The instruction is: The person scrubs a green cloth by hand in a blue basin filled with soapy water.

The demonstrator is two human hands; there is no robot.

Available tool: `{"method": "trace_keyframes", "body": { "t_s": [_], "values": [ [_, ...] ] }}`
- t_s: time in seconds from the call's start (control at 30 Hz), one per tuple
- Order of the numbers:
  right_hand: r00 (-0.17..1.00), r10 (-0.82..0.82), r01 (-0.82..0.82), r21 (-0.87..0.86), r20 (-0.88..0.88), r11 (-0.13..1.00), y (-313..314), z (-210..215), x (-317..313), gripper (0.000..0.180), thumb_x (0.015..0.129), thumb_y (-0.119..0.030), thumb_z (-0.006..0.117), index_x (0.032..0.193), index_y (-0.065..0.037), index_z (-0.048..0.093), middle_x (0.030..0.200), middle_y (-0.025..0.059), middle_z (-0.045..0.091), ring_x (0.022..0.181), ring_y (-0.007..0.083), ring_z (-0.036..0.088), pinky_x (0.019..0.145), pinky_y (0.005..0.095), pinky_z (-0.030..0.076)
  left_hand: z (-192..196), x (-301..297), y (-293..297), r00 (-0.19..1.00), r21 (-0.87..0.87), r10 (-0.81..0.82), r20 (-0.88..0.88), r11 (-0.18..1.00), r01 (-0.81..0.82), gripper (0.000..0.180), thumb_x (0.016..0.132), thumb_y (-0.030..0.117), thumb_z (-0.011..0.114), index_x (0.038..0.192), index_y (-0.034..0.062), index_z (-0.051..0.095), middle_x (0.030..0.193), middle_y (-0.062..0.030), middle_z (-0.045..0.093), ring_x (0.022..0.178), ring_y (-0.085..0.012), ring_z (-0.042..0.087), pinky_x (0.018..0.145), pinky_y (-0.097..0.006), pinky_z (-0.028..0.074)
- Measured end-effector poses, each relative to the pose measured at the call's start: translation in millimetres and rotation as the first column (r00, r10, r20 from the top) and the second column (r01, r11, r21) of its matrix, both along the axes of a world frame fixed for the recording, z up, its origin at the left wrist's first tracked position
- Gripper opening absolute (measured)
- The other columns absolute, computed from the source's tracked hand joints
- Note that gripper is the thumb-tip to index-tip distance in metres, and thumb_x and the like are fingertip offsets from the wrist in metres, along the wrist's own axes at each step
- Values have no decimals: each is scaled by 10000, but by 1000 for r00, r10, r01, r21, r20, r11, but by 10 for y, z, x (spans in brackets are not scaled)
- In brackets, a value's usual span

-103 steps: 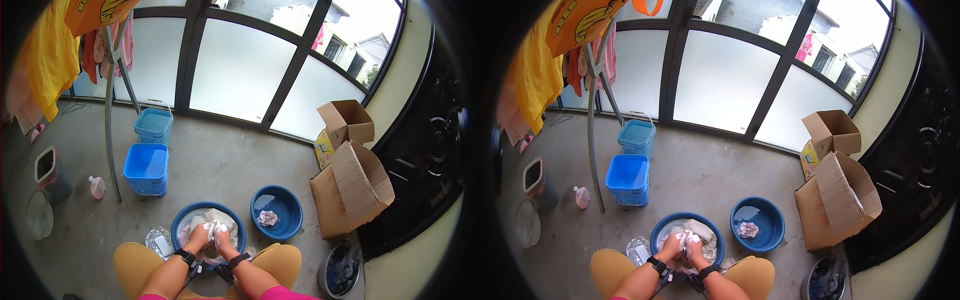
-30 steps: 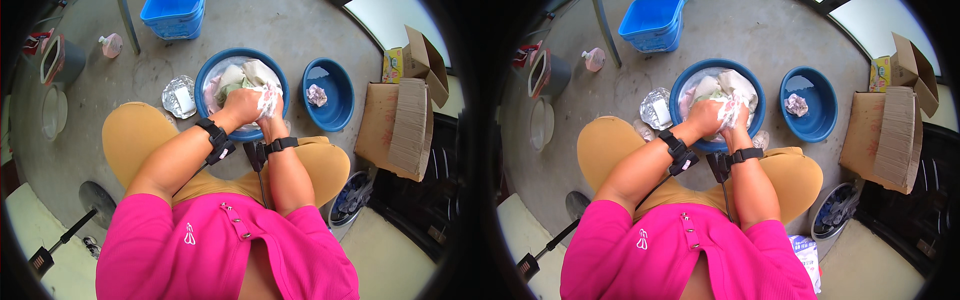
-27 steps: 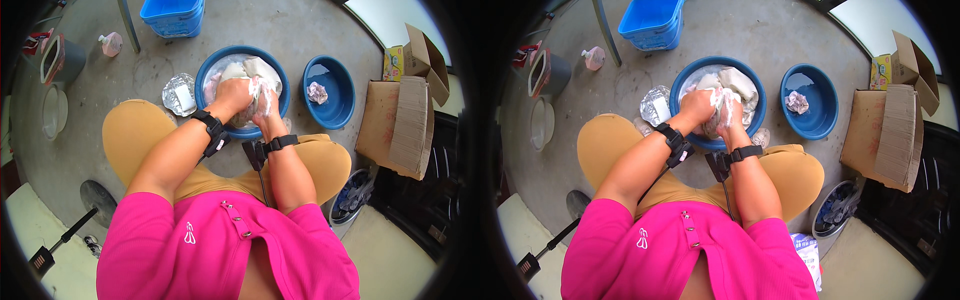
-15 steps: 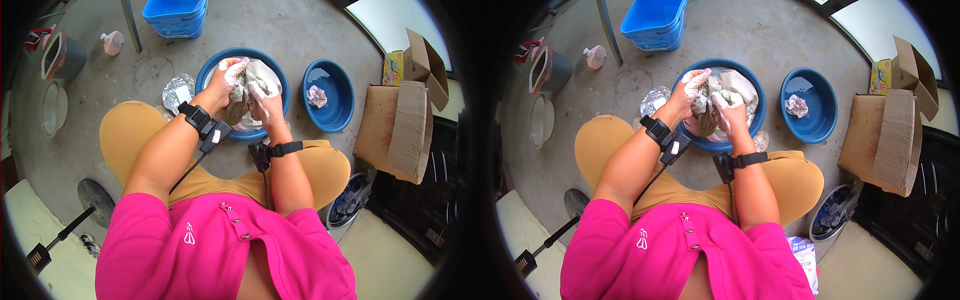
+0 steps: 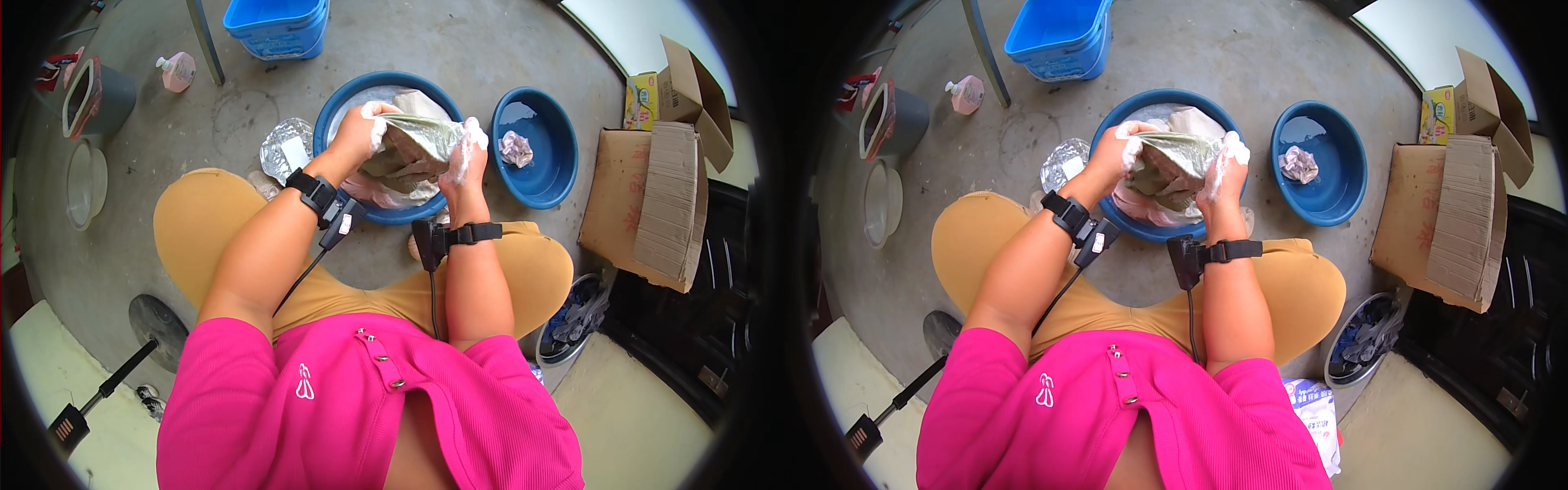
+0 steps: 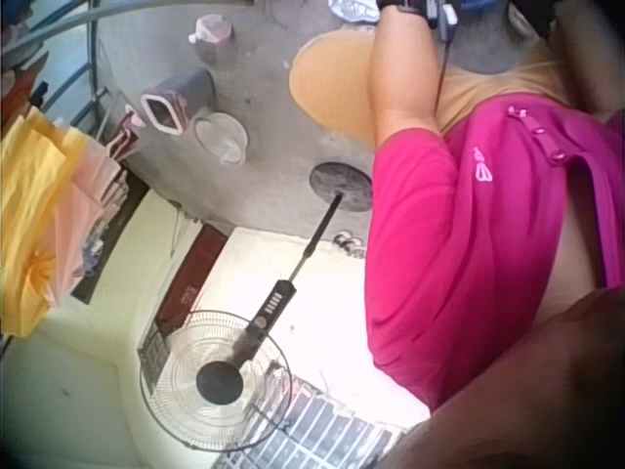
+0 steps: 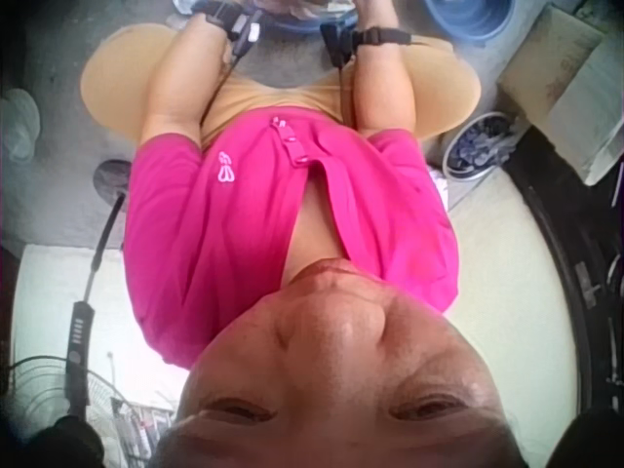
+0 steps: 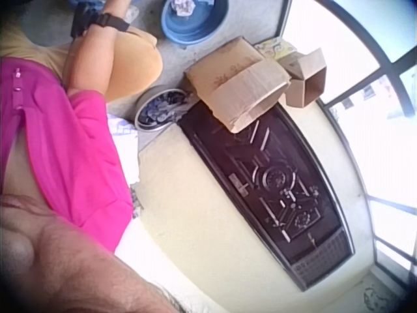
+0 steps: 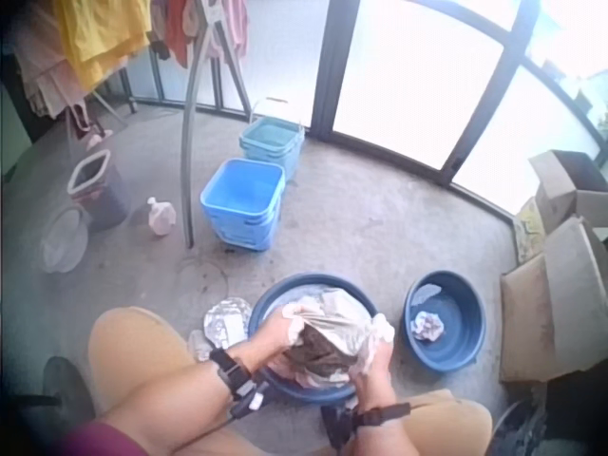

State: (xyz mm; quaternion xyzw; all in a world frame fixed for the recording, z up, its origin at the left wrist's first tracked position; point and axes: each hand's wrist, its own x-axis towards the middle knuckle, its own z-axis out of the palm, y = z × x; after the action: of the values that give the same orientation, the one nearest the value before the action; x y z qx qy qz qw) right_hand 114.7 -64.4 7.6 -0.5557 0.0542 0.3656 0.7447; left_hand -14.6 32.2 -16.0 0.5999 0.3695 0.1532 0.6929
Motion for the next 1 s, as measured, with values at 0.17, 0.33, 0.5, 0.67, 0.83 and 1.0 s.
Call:
{"method": "trace_keyframes", "body": {
  "t_s": [0.17,0.33,0.5,0.67,0.83,1.0],
  "values": [
    [887,221,-211,71,-406,975,-3,-109,-120,356,906,-297,381,1093,-19,501,998,130,589,897,285,577,803,410,468,317,95,-271,964,-251,-101,245,954,164,236,777,158,453,981,76,540,819,-38,567,625,-92,497,509,-235,421],
    [801,386,-286,273,-458,918,-73,-439,-175,389,912,-364,341,1081,-61,518,1011,123,590,866,286,565,759,405,459,361,153,-616,968,553,-107,-228,804,219,363,830,415,467,889,90,616,850,-168,617,806,-340,583,702,-405,459],
    [819,448,-344,317,-360,884,-40,-331,-358,348,917,-312,349,1080,-62,528,1017,114,595,894,265,568,784,391,452,272,159,-396,953,640,-14,-302,738,214,326,847,362,439,848,95,626,808,-148,629,766,-352,592,682,-426,465],
    [894,342,-298,186,-289,936,11,-73,-363,309,905,-242,422,1112,-31,511,1050,87,580,932,211,560,796,338,451,-88,183,-227,990,338,3,-144,940,47,345,873,372,443,982,79,588,912,-180,611,865,-316,580,742,-365,444],
    [993,88,-87,20,-74,996,-17,33,-163,309,873,-252,507,1039,8,501,956,118,585,794,232,593,641,329,498,284,69,-330,918,384,-315,-242,838,389,371,848,390,467,1039,81,544,938,-173,607,863,-328,563,772,-370,424],
    [980,198,-197,33,-22,980,-91,-187,-134,299,852,-164,533,1099,3,513,1003,80,576,843,174,571,694,284,468,263,113,-242,955,356,-284,81,904,238,247,865,246,515,974,38,593,904,-92,625,817,-200,574,745,-301,440]
  ]
}}
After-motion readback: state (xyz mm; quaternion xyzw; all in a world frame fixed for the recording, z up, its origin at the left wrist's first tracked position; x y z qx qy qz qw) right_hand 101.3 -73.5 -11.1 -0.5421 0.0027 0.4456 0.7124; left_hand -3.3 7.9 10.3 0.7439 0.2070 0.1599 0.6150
